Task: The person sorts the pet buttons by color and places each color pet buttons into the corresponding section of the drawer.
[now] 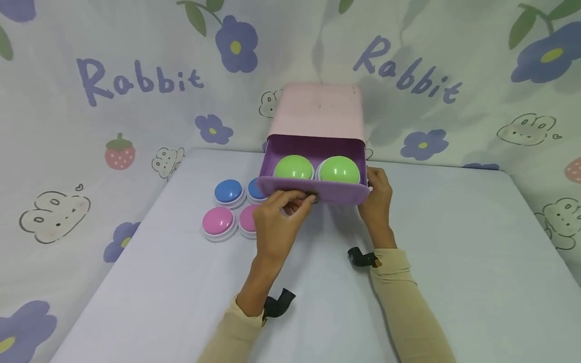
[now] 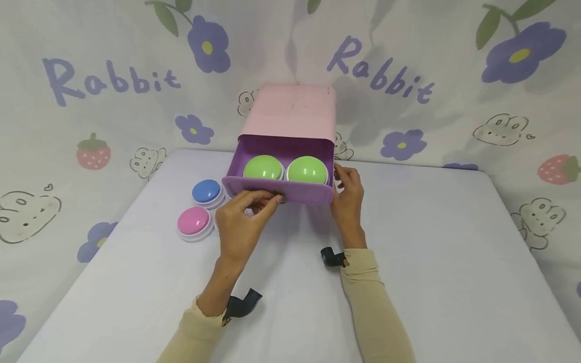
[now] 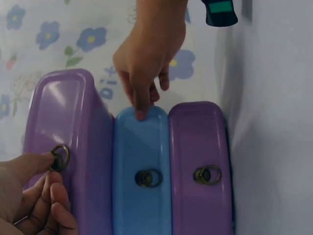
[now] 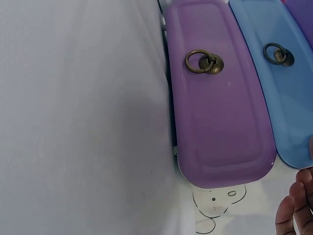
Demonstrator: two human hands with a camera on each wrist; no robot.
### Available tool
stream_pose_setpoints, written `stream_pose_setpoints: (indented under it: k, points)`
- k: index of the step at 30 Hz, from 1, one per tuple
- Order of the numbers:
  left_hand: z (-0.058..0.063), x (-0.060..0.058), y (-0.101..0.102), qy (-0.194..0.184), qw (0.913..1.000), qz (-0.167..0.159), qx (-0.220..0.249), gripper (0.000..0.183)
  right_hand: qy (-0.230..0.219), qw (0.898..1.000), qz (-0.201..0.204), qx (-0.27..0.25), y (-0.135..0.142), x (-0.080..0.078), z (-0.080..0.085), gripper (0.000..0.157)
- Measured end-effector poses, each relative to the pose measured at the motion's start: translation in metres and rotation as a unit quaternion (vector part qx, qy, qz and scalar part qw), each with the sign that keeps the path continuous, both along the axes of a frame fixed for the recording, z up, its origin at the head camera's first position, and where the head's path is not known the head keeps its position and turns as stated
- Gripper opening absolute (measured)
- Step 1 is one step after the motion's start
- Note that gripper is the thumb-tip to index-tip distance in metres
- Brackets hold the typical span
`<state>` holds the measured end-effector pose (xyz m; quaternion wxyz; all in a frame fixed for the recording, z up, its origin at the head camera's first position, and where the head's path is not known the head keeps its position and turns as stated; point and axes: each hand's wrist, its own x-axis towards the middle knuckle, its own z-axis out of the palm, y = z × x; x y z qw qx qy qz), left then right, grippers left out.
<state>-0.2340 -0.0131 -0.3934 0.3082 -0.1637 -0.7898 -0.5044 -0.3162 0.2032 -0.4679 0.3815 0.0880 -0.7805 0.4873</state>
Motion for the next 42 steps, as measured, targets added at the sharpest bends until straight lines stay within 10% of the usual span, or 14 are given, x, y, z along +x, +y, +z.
stream_pose_setpoints:
  k: [42]
  points:
    - [0.001, -0.062, 0.009, 0.027, 0.9994, -0.006, 0.021, 0.015, -0.032, 0.999, 0.008, -0.016, -0.002, 0.0, 0.003, 0.026]
